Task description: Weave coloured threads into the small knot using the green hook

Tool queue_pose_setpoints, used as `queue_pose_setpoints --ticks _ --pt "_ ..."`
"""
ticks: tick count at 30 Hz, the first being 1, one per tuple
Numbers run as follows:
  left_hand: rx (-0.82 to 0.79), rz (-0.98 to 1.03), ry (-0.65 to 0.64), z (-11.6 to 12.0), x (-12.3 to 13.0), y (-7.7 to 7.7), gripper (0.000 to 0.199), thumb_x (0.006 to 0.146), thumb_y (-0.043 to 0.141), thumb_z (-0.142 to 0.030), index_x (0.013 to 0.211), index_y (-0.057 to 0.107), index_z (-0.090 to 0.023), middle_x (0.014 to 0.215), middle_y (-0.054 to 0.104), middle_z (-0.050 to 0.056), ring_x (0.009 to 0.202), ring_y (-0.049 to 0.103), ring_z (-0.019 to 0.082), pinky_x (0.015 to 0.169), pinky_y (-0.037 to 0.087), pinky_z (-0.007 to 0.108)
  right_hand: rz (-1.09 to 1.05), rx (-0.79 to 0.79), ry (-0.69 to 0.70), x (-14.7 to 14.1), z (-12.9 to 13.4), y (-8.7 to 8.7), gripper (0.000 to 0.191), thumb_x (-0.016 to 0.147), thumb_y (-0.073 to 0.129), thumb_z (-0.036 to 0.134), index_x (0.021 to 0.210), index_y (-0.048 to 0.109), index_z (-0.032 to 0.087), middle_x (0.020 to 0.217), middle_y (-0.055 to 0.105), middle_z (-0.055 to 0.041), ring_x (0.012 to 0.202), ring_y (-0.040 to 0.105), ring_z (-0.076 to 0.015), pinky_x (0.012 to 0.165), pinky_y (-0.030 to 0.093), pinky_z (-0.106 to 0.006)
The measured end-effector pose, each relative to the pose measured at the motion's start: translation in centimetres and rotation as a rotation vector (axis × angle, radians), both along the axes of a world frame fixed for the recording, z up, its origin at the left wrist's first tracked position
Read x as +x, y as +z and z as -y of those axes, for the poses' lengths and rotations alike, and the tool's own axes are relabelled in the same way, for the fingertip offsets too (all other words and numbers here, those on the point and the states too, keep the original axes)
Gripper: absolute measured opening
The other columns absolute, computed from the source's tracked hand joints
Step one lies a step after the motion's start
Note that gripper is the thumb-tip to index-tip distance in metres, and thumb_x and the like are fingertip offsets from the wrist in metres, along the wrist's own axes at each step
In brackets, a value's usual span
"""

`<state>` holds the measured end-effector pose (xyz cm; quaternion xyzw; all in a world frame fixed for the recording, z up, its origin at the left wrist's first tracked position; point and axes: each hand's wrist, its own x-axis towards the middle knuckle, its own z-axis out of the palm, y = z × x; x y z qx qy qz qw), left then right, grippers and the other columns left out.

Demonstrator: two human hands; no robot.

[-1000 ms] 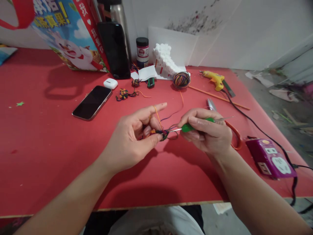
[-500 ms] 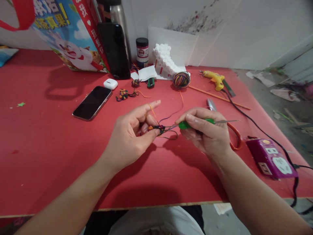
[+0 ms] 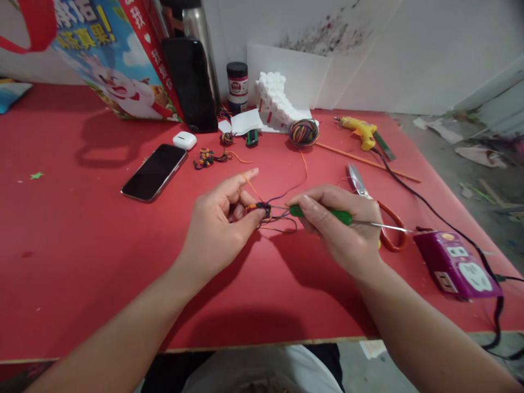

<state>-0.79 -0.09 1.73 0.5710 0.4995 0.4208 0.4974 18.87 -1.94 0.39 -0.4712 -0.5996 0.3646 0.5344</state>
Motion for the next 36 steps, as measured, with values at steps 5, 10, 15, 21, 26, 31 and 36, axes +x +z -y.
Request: queue_pose_setpoints --ticks 5,10,15,21,26,31,36 --pt "-0.09 0.122 0.029 -0.2 0.1 0.0 0.069 0.078 0.086 -0.017 0.144 0.067 -0.011 0.074 0.069 -0.003 0.065 0.058 0.012 0.061 0.046 0.026 0.125 0.146 0.025 -0.4 0.5 -0.4 0.023 0.103 0.065 0.029 0.089 0.081 0.02 0.064 0.068 0.0002 0.051 0.054 -0.0115 0.056 0.048 -0.028" --pt "-0.238 0.46 0.065 -0.6 0.2 -0.4 0.063 0.063 0.095 -0.011 0.123 0.075 -0.014 0.071 0.067 -0.006 0.068 0.064 0.011 0.07 0.054 0.023 0.32 0.358 0.074 -1.1 0.4 -1.0 0.015 0.106 0.061 0.022 0.108 0.077 0.022 0.091 0.082 -0.0051 0.073 0.074 -0.0157 0.069 0.059 -0.028" --pt "-0.482 0.668 0.01 -0.7 0.2 -0.4 0.058 0.063 0.091 0.0 0.118 0.076 -0.01 0.069 0.066 -0.005 0.063 0.06 0.006 0.065 0.052 0.017 0.429 0.593 0.179 -0.8 -0.5 -2.1 0.019 0.106 0.063 0.019 0.125 0.068 0.02 0.101 0.081 -0.0084 0.084 0.075 -0.0176 0.074 0.061 -0.028" --pt "-0.363 0.627 0.021 -0.5 0.4 -0.4 0.059 0.062 0.097 -0.009 0.117 0.076 -0.014 0.07 0.066 -0.006 0.062 0.06 0.008 0.062 0.052 0.019 0.711 0.713 0.018 -1.7 -0.2 -3.2 0.03 0.108 0.058 0.021 0.137 0.062 0.018 0.092 0.075 -0.0082 0.078 0.068 -0.0216 0.069 0.056 -0.032" --pt "-0.116 0.429 0.018 0.0 0.6 -0.4 0.057 0.076 0.09 -0.016 0.13 0.075 -0.019 0.078 0.066 -0.004 0.07 0.06 0.011 0.068 0.052 0.023 0.752 0.719 -0.061 -2.3 0.5 -3.2 0.03 0.106 0.06 0.02 0.136 0.063 0.015 0.09 0.072 -0.0082 0.075 0.067 -0.0218 0.066 0.054 -0.033" --pt "0.04 0.229 0.025 0.3 0.5 0.0 0.05 0.081 0.081 -0.013 0.131 0.078 -0.022 0.076 0.058 -0.004 0.07 0.052 0.011 0.067 0.047 0.025 0.68 0.708 -0.055 -2.3 0.9 -2.5 0.027 0.106 0.059 0.017 0.132 0.061 0.018 0.089 0.076 -0.0089 0.073 0.068 -0.0209 0.066 0.057 -0.033" --pt "0.068 0.157 0.031 0.2 0.5 0.1 0.052 0.084 0.075 -0.013 0.135 0.076 -0.02 0.076 0.056 -0.004 0.072 0.051 0.012 0.068 0.046 0.026 0.609 0.651 -0.034 -2.2 1.2 -1.9 0.02 0.104 0.059 0.015 0.123 0.066 0.015 0.089 0.077 -0.0109 0.073 0.068 -0.0204 0.066 0.054 -0.032"
